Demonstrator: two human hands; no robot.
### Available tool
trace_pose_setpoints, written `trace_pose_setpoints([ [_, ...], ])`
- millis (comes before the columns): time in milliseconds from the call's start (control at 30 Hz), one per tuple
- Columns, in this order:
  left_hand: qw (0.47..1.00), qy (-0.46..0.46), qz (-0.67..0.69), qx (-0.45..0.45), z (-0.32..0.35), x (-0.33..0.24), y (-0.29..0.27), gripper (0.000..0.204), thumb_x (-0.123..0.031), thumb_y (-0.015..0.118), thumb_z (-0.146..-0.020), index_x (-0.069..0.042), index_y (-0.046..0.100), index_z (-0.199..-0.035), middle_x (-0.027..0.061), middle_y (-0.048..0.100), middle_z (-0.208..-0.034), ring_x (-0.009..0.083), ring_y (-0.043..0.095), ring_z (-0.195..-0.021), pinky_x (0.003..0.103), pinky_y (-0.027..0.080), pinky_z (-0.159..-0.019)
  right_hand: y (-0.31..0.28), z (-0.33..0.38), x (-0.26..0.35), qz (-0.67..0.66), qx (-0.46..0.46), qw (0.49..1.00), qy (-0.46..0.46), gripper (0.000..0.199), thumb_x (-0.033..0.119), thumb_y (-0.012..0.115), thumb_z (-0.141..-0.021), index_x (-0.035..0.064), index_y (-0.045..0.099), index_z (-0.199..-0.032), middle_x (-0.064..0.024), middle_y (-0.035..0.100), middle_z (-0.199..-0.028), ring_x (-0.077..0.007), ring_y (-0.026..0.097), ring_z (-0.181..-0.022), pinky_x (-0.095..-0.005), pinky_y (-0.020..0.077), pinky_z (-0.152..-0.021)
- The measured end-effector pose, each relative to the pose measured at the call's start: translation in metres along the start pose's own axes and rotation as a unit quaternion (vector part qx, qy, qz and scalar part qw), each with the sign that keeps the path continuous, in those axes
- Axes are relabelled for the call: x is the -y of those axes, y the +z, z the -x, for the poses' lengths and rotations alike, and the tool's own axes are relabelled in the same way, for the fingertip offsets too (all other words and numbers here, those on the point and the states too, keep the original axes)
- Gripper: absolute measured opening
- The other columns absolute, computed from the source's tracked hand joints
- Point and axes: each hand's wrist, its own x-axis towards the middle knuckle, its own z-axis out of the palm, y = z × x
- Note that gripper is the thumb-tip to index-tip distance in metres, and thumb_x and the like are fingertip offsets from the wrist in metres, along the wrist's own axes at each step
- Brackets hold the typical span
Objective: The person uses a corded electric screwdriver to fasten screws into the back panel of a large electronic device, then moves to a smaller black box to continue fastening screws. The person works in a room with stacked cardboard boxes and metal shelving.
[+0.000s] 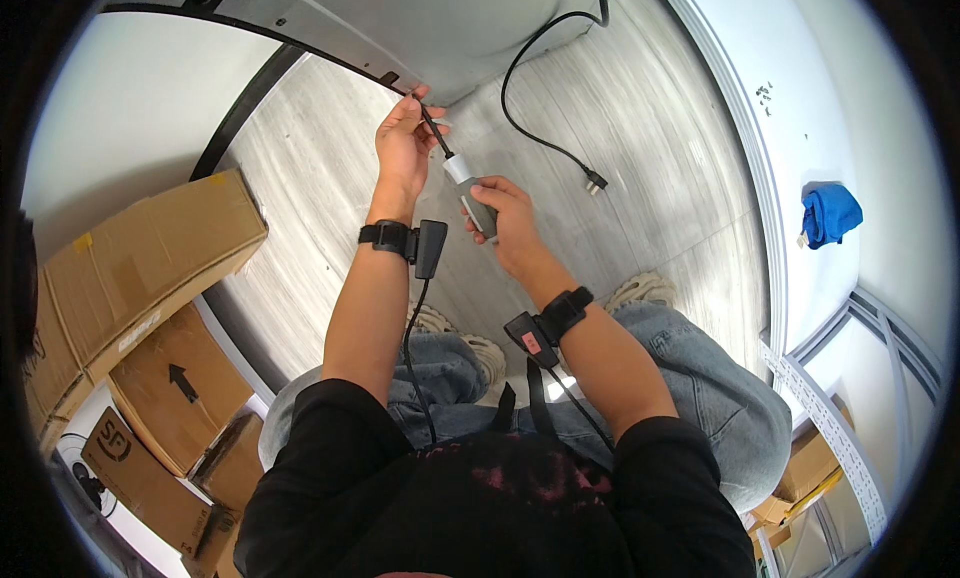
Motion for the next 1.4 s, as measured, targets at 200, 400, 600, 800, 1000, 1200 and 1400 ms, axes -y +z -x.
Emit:
trace_pose_setpoints([
  [200,1.000,0.004,0.010,0.003,0.000,0.000,0.001,0.022,-0.016,0.047,-0.095,-0.005,0.060,-0.110,0.0070,0.066,-0.079,0.0126,0.060,-0.059,0.021,0.044,-0.054,-0.001,-0.001,0.005,0.014,0.020,1.000,-0.002,0.023,0.021,0.052,-0.086,0.0019,0.050,-0.100,-0.0105,0.057,-0.075,-0.0146,0.054,-0.056,-0.0244,0.0392,-0.043],
  [400,1.000,0.006,0.015,-0.006,-0.001,-0.001,-0.001,0.021,-0.016,0.047,-0.095,-0.006,0.060,-0.107,0.0071,0.066,-0.079,0.0132,0.061,-0.060,0.022,0.044,-0.055,0.002,0.000,0.011,-0.004,0.016,1.000,0.017,0.019,0.020,0.055,-0.084,0.0043,0.053,-0.095,-0.0105,0.058,-0.075,-0.0148,0.054,-0.055,-0.0250,0.0387,-0.043],
  [600,1.000,-0.005,0.013,-0.015,-0.004,0.000,-0.001,0.019,-0.016,0.047,-0.094,-0.007,0.061,-0.104,0.0072,0.067,-0.080,0.0135,0.060,-0.061,0.023,0.045,-0.056,-0.008,-0.009,0.010,-0.082,0.063,0.991,0.087,0.022,0.024,0.054,-0.085,0.0051,0.051,-0.095,-0.0095,0.057,-0.075,-0.0157,0.053,-0.056,-0.0253,0.0390,-0.044],
  [800,0.999,-0.023,0.016,-0.025,-0.004,-0.001,0.000,0.019,-0.019,0.053,-0.092,-0.008,0.061,-0.104,0.0028,0.064,-0.081,0.0125,0.058,-0.067,0.024,0.044,-0.059,-0.006,-0.009,0.008,0.039,0.025,0.999,0.000,0.026,0.017,0.064,-0.079,0.0041,0.051,-0.098,-0.0074,0.057,-0.078,-0.0148,0.053,-0.058,-0.0264,0.0397,-0.046],
  [1000,0.998,-0.026,0.014,-0.057,-0.004,-0.001,0.008,0.014,-0.009,0.062,-0.085,-0.006,0.063,-0.099,-0.0006,0.060,-0.076,0.0109,0.057,-0.064,0.023,0.043,-0.056,-0.007,-0.021,-0.005,0.258,0.002,0.959,-0.115,0.040,0.010,0.070,-0.076,0.0011,0.050,-0.109,-0.0031,0.054,-0.083,-0.0104,0.050,-0.067,-0.0251,0.0411,-0.052],
  [1200,0.998,-0.024,0.039,-0.049,-0.009,0.000,0.001,0.014,-0.008,0.060,-0.087,-0.004,0.064,-0.100,0.0019,0.060,-0.076,0.0115,0.057,-0.063,0.022,0.044,-0.056,0.009,-0.009,0.016,0.116,0.052,0.992,0.010,0.042,0.021,0.068,-0.079,0.0016,0.052,-0.112,-0.0069,0.057,-0.087,-0.0144,0.056,-0.068,-0.0308,0.0472,-0.056],
  [1400,0.997,-0.023,0.057,-0.036,-0.005,-0.001,0.003,0.016,-0.010,0.059,-0.088,-0.004,0.063,-0.102,0.0031,0.062,-0.077,0.0120,0.058,-0.064,0.023,0.047,-0.057,-0.014,-0.018,0.021,-0.014,0.204,0.972,0.119,0.037,0.021,0.063,-0.083,0.0013,0.052,-0.113,-0.0085,0.057,-0.086,-0.0146,0.057,-0.065,-0.0291,0.0475,-0.054],
])
